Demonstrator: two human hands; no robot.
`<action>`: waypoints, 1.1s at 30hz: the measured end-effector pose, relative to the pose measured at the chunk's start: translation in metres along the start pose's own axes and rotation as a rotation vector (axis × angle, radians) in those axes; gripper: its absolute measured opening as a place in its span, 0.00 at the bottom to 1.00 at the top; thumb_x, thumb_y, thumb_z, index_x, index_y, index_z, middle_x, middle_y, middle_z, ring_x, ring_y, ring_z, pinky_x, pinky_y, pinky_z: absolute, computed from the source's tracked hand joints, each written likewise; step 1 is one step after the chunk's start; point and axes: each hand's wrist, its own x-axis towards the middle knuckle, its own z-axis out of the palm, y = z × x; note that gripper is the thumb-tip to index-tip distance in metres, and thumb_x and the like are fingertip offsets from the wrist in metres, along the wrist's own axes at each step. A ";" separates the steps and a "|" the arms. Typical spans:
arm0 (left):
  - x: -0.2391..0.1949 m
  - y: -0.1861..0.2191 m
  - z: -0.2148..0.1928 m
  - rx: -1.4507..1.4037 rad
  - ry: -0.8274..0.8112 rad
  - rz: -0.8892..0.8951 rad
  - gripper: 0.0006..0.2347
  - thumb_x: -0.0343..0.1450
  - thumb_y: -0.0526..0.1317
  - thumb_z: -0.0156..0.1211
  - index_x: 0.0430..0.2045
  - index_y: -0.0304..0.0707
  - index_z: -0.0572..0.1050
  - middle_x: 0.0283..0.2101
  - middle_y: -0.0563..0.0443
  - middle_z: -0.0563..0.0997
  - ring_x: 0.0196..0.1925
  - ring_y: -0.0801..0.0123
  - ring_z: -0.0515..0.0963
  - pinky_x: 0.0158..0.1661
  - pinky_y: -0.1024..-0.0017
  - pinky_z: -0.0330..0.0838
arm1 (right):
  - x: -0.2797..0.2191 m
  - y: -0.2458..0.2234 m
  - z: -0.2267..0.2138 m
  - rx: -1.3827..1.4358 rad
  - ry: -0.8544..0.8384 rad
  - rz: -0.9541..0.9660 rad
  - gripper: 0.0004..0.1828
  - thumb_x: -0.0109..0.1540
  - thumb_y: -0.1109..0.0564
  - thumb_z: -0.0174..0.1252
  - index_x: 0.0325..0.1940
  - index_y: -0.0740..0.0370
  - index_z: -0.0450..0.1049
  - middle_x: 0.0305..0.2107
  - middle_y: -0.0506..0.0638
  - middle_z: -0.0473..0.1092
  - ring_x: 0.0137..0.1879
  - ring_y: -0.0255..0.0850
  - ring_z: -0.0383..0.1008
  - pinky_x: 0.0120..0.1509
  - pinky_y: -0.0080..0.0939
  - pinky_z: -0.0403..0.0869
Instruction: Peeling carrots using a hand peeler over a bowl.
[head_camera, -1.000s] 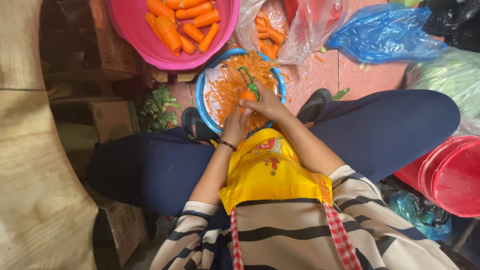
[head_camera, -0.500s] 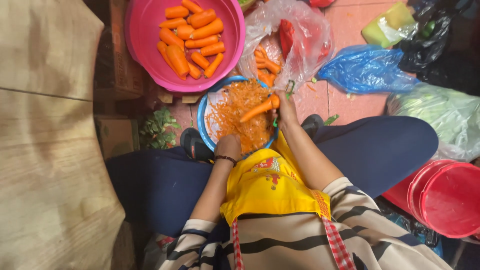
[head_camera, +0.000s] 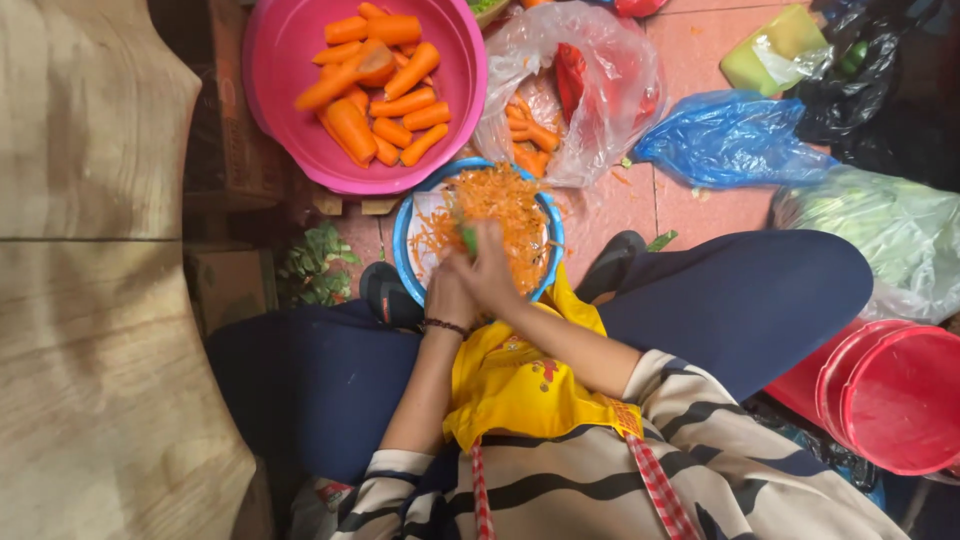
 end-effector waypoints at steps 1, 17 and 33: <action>-0.005 0.002 -0.002 -0.001 -0.006 -0.009 0.12 0.72 0.41 0.57 0.47 0.38 0.77 0.44 0.34 0.78 0.53 0.38 0.77 0.54 0.48 0.73 | 0.012 0.035 -0.004 0.001 -0.006 0.009 0.22 0.64 0.46 0.59 0.55 0.61 0.65 0.43 0.57 0.57 0.52 0.62 0.66 0.57 0.56 0.70; 0.007 -0.003 -0.009 0.069 -0.063 -0.126 0.09 0.76 0.46 0.51 0.46 0.48 0.75 0.32 0.37 0.84 0.43 0.42 0.84 0.45 0.50 0.78 | 0.123 0.460 -0.099 -0.573 0.243 0.699 0.17 0.60 0.51 0.61 0.53 0.55 0.76 0.39 0.61 0.76 0.52 0.58 0.79 0.58 0.57 0.76; 0.029 -0.007 0.018 0.067 -0.230 -0.101 0.13 0.76 0.45 0.51 0.49 0.41 0.75 0.36 0.30 0.83 0.48 0.36 0.82 0.50 0.46 0.75 | 0.220 0.321 -0.045 -0.811 -0.015 0.472 0.25 0.60 0.52 0.66 0.61 0.58 0.72 0.51 0.56 0.72 0.60 0.55 0.68 0.64 0.49 0.74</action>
